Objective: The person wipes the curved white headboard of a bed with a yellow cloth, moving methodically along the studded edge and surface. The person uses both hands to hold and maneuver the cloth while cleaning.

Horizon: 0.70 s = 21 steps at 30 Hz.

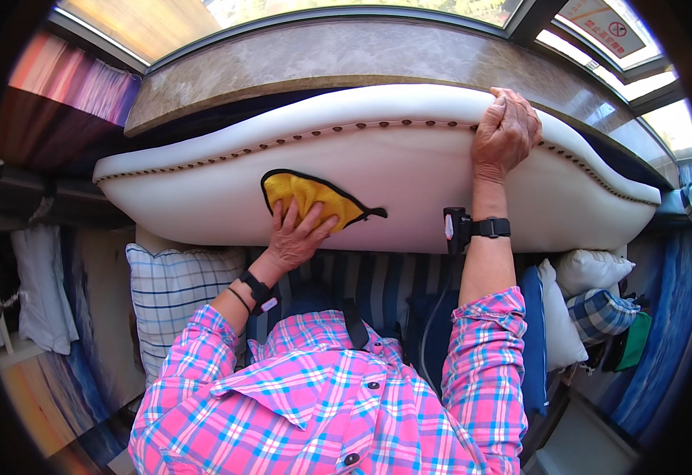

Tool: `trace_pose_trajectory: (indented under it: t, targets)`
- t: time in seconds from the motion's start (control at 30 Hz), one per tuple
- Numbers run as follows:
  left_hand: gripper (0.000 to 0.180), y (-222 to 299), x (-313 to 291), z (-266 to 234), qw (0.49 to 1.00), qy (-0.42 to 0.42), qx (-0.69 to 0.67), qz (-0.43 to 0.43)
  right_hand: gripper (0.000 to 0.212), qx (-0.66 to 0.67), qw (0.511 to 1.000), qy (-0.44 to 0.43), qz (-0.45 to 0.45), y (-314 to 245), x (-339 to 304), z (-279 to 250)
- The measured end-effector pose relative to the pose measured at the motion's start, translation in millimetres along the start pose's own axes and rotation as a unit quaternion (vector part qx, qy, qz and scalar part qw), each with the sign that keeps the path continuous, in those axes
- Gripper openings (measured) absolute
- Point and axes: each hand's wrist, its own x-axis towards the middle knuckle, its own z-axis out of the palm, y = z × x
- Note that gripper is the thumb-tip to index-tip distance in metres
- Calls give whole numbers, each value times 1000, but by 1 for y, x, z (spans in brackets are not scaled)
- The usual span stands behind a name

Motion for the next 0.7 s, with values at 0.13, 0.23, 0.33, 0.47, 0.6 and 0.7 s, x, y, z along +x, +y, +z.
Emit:
trace_pose_trajectory:
  t: [0.13, 0.23, 0.33, 0.47, 0.6, 0.7]
  targets:
    - [57, 34, 87, 11, 998, 40, -48, 16, 35, -3, 1000, 5, -4, 0, 0, 0]
    - [56, 63, 154, 12, 993, 64, -96, 23, 34, -1, 1000, 7, -7, 1, 0, 1]
    - [56, 78, 192, 11, 989, 59, -124, 59, 34, -4, 1000, 1, -16, 6, 0, 3]
    - [59, 71, 198, 3, 982, 55, -158, 93, 32, -4, 1000, 7, -29, 10, -1, 4]
    - [66, 40, 177, -19, 967, 35, -239, 82, 31, -13, 1000, 14, -19, 4, -2, 2]
    - [67, 9, 175, -23, 970, 31, -231, 74, 31, -10, 1000, 24, -7, -1, 0, 0]
